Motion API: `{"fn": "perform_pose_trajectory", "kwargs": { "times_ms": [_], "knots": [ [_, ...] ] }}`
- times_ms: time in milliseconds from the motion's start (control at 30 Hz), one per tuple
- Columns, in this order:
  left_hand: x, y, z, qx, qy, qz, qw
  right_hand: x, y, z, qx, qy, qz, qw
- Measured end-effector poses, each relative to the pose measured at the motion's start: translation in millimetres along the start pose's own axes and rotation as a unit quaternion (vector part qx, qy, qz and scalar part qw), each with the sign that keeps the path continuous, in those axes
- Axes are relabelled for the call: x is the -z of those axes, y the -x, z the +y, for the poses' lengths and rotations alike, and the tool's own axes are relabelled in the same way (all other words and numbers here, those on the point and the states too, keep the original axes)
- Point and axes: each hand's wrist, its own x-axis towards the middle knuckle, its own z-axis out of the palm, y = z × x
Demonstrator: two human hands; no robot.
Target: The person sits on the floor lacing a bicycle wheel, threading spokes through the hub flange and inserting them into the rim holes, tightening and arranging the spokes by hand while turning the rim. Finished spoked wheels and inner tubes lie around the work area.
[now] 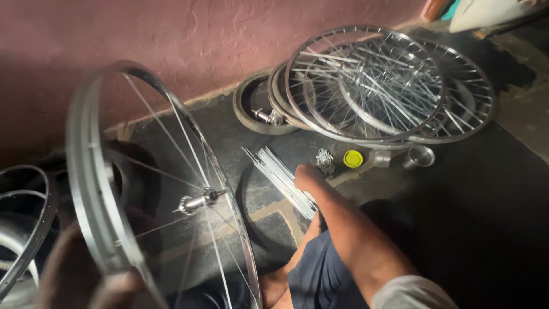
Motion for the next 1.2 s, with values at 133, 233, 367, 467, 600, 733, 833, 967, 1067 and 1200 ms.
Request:
{"fn": "perform_pose_trajectory", "kwargs": {
  "times_ms": [133,233,367,467,600,733,833,967,1067,1200],
  "knots": [
    [16,-9,-2,-0.022,-0.003,0.016,1.000,-31,-18,-7,-0.046,-0.063,0.049,0.996],
    [19,-20,-3,-0.029,0.008,0.016,0.999,-44,-26,-20,-0.029,-0.105,0.115,0.987],
    [21,-34,-9,-0.031,0.020,0.009,0.999,-56,-40,-19,-0.040,-0.083,0.102,0.991],
    [27,-37,-10,-0.035,0.022,0.004,0.999,-62,-52,-12,-0.040,-0.106,0.072,0.991],
    [31,-35,-11,-0.036,0.024,0.003,0.999,-67,-58,-8,-0.045,-0.116,0.089,0.988],
    [28,-34,-9,-0.042,0.020,0.007,0.999,-62,-57,-7,-0.017,-0.109,0.074,0.991],
    [25,-35,-5,-0.044,0.015,0.007,0.999,-55,-56,-5,-0.035,-0.094,0.042,0.994],
    [22,-36,-2,-0.044,0.011,0.009,0.999,-52,-55,-4,-0.079,-0.107,0.052,0.990],
    [21,-36,0,-0.047,0.007,0.011,0.999,-55,-55,-5,-0.084,-0.106,0.063,0.989],
    [20,-36,4,-0.048,-0.002,0.016,0.999,-58,-52,-7,-0.135,-0.162,0.098,0.972]
  ]
}}
